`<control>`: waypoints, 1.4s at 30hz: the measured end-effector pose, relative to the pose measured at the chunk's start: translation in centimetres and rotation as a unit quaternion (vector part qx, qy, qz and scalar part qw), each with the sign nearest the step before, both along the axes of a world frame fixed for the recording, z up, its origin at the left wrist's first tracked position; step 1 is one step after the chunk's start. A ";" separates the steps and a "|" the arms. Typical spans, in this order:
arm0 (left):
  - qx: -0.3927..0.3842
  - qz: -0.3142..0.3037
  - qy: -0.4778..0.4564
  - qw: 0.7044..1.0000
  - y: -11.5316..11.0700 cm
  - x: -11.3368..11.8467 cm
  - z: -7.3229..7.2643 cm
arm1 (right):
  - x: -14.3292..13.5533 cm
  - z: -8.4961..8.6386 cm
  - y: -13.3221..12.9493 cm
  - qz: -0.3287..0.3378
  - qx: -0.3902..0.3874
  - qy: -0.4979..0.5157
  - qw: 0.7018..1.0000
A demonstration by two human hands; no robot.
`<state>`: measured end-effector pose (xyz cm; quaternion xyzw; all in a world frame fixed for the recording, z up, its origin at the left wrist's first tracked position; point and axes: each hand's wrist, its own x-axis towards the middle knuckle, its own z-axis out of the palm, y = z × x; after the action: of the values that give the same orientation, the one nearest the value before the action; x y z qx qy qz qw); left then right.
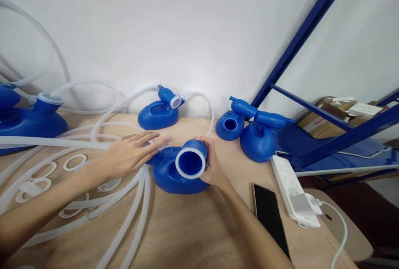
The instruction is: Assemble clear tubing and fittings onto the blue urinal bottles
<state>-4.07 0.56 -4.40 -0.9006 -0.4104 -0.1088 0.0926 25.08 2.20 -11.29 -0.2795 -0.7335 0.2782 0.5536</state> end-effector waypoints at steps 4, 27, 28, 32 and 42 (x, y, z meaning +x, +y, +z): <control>-0.033 -0.103 -0.021 0.994 0.2 0.0 0.2 | 0.1 -0.2 0.1 0.010 0.001 0.001 1.000; 0.085 -0.092 -0.041 0.991 0.7 1.7 -1.4 | 0.1 -0.5 0.4 -0.004 0.058 -0.034 0.998; 0.089 -0.097 -0.040 0.990 0.7 1.7 -1.5 | 0.2 -0.3 0.4 -0.008 0.079 -0.048 0.996; 0.096 -0.107 -0.044 0.989 0.7 1.7 -1.7 | 0.3 0.6 0.3 -0.017 0.117 -0.093 0.989; 0.097 -0.113 -0.089 0.985 0.7 1.5 -2.0 | 0.8 0.7 -0.1 -0.002 0.035 -0.107 0.994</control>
<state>-2.60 1.30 -6.39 -0.9146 -0.3005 -0.2376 0.1293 25.91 2.06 -10.61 -0.2896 -0.7971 0.2195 0.4823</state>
